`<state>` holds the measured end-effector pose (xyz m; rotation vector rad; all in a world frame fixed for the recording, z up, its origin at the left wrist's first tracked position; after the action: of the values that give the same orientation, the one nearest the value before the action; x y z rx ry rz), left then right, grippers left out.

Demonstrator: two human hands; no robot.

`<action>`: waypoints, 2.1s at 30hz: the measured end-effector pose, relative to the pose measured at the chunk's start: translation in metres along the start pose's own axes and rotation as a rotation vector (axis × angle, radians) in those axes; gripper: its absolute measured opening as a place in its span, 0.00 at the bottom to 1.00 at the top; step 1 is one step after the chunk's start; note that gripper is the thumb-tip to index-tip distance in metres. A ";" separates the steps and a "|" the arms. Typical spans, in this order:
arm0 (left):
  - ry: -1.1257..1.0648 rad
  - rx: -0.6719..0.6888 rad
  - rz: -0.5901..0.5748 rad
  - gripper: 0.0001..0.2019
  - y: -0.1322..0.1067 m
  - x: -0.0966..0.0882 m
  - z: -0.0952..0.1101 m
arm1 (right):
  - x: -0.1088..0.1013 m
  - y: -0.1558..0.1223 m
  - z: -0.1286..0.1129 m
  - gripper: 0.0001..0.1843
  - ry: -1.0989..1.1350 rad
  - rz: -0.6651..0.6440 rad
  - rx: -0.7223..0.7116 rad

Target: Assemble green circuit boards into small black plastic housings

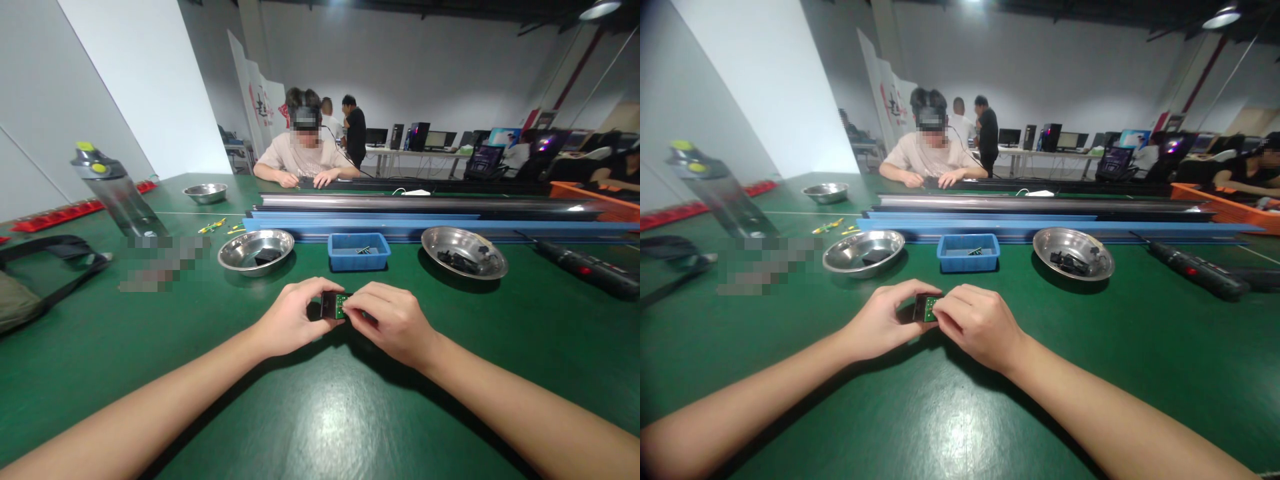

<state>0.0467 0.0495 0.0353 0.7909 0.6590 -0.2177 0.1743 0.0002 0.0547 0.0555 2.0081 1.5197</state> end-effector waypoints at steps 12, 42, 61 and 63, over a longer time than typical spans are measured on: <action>0.046 0.086 0.007 0.14 -0.001 -0.002 0.005 | -0.003 0.002 0.011 0.07 0.102 0.022 0.148; 0.035 0.265 0.088 0.14 -0.006 -0.010 0.029 | 0.035 -0.031 0.052 0.06 0.609 -0.097 0.924; 0.063 0.296 0.102 0.16 -0.004 -0.013 0.027 | 0.036 -0.031 0.049 0.10 0.799 -0.104 0.973; 0.059 0.284 0.105 0.16 -0.004 -0.014 0.026 | 0.034 -0.031 0.049 0.11 0.773 -0.083 0.940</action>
<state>0.0464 0.0278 0.0548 1.1055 0.6479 -0.1945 0.1808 0.0449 0.0051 -0.2715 3.1252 0.4167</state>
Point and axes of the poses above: each hand's wrist, its own y-axis towards the middle knuckle, its own x-axis out of the palm, z = x × y, the point moved 8 cm from there along y, towards the middle knuckle, and after that the axes turned 11 degrees about z, right-handed, at the moved point
